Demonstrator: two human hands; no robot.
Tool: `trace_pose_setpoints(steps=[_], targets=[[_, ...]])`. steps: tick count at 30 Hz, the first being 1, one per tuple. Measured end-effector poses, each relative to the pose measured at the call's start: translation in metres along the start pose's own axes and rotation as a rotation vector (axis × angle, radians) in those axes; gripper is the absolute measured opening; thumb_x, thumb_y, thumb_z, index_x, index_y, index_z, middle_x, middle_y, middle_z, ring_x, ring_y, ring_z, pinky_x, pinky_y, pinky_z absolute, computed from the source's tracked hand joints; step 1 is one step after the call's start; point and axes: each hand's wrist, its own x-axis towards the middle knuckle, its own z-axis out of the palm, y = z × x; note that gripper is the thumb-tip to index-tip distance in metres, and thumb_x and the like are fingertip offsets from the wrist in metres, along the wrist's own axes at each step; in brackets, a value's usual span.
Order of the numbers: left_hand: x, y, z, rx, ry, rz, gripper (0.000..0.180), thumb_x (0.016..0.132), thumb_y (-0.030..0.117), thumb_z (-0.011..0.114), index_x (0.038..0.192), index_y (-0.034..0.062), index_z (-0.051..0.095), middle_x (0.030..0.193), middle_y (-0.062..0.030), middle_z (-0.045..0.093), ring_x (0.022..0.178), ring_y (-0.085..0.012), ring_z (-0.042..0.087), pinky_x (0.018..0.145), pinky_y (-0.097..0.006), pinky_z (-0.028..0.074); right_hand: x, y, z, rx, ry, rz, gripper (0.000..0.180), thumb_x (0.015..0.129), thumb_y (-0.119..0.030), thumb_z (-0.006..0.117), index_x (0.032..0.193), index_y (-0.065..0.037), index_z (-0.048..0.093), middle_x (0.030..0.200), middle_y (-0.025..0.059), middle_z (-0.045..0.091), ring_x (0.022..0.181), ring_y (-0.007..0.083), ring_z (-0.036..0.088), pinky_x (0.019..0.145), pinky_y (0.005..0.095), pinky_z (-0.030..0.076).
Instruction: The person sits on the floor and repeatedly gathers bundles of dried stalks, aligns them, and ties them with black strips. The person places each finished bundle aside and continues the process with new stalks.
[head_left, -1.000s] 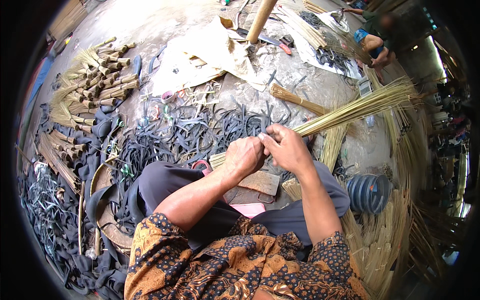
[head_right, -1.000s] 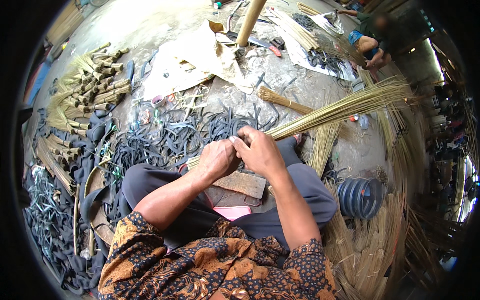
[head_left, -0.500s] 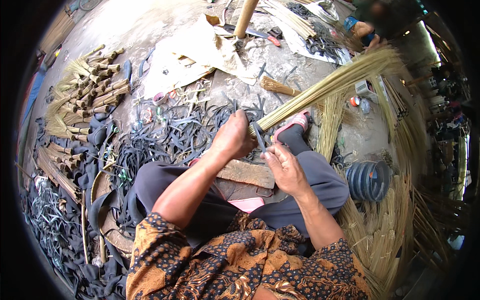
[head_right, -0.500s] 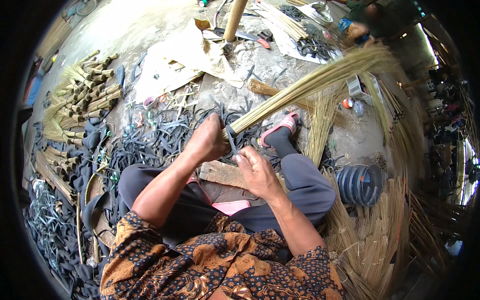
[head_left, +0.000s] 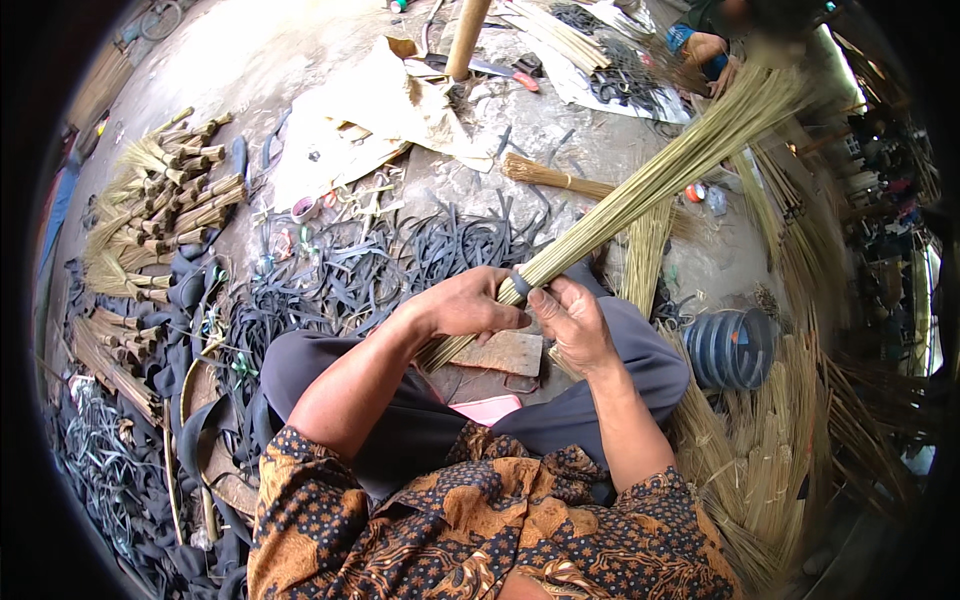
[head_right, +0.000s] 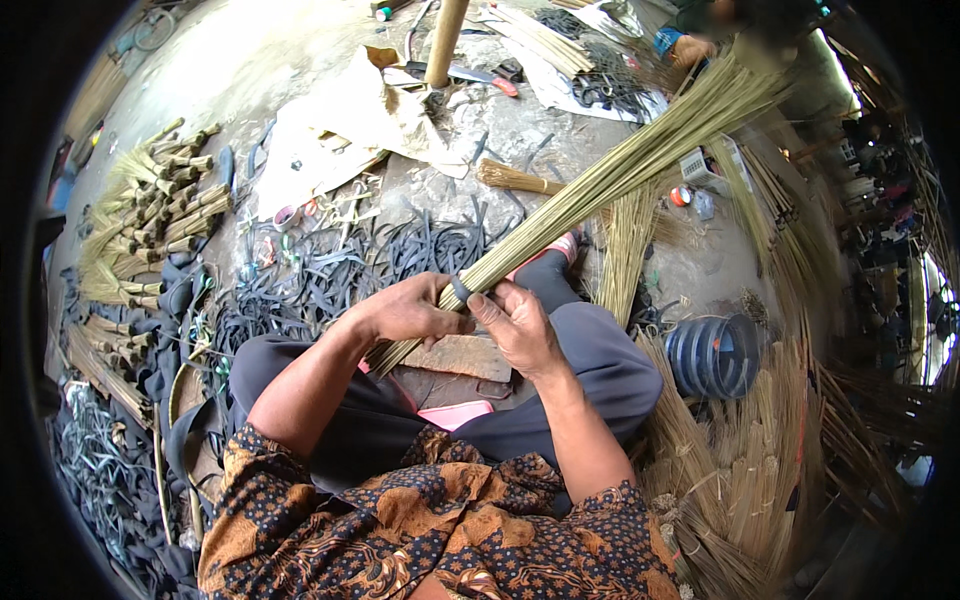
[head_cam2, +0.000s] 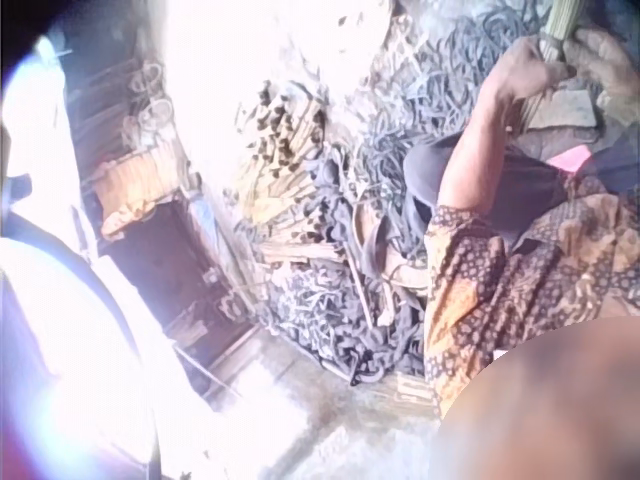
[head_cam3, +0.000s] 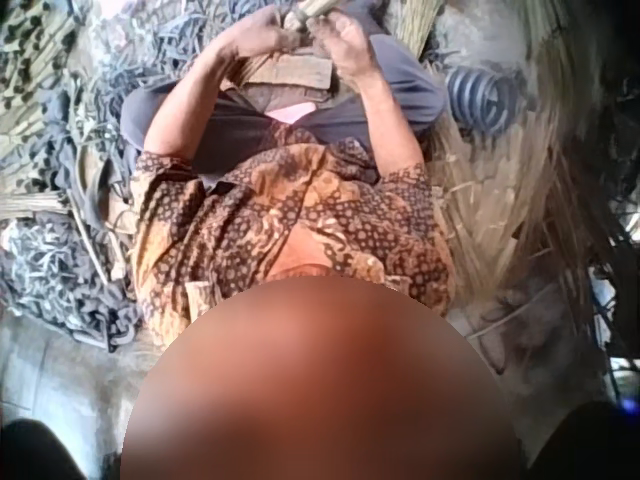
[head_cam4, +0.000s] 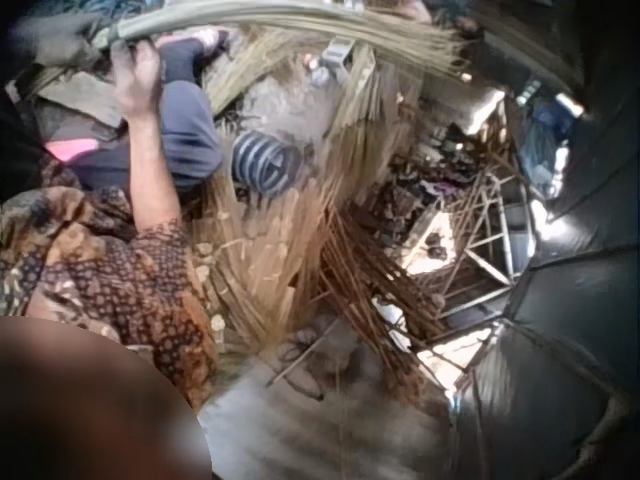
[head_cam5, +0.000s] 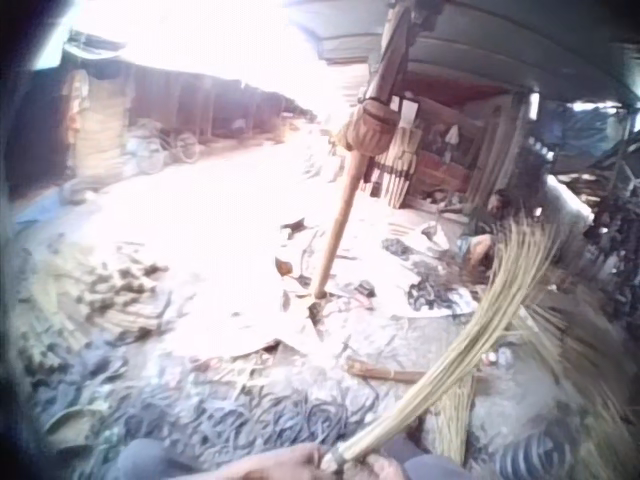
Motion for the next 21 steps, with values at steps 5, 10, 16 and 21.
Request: trace_pose_setpoints(steps=[5, 10, 16, 21], targets=[[0.003, -0.006, -0.002, 0.591, 0.464, 0.148, 0.046, 0.096, 0.036, 0.072, 0.114, -0.0037, 0.057, 0.092, -0.0269, 0.069, 0.091, -0.0475, 0.068, 0.077, -0.053, 0.054, 0.007, 0.006, 0.003, -0.138, 0.108, -0.028, 0.025, 0.108, -0.017, 0.058, 0.122, 0.003, 0.062, 0.094, 0.0013, 0.065, 0.083, 0.006, 0.057, 0.07, 0.0244, 0.047], [0.003, -0.007, -0.011, 0.656, 0.581, -0.009, 0.048, 0.097, 0.044, 0.067, 0.107, -0.0021, 0.062, 0.097, -0.0289, 0.071, 0.096, -0.0489, 0.068, 0.081, -0.055, 0.054, -0.006, -0.011, 0.004, -0.288, 0.076, 0.121, 0.021, 0.109, -0.02, 0.055, 0.1, -0.002, 0.064, 0.072, -0.0049, 0.052, 0.063, 0.0051, 0.046, 0.057, 0.0242, 0.039], [0.0, 0.004, -0.017, 0.546, 0.598, -0.001, 0.053, 0.1, 0.05, 0.064, 0.095, -0.0021, 0.067, 0.078, -0.0264, 0.068, 0.077, -0.0462, 0.068, 0.069, -0.052, 0.051, -0.048, -0.03, 0.004, -0.603, -0.006, -0.012, 0.019, 0.107, -0.018, 0.057, 0.097, -0.003, 0.064, 0.07, -0.0019, 0.052, 0.064, 0.0067, 0.045, 0.059, 0.0281, 0.041], [-0.01, 0.016, -0.008, -0.169, 0.158, 0.164, 0.05, 0.101, 0.051, 0.066, 0.101, 0.002, 0.073, 0.075, -0.001, 0.064, 0.068, -0.0081, 0.061, 0.059, -0.026, 0.047, -0.038, -0.022, -0.027, -0.576, 0.013, -0.013, 0.012, 0.106, -0.012, 0.057, 0.106, -0.003, 0.065, 0.077, 0.0043, 0.058, 0.07, 0.0102, 0.054, 0.064, 0.0291, 0.046]])
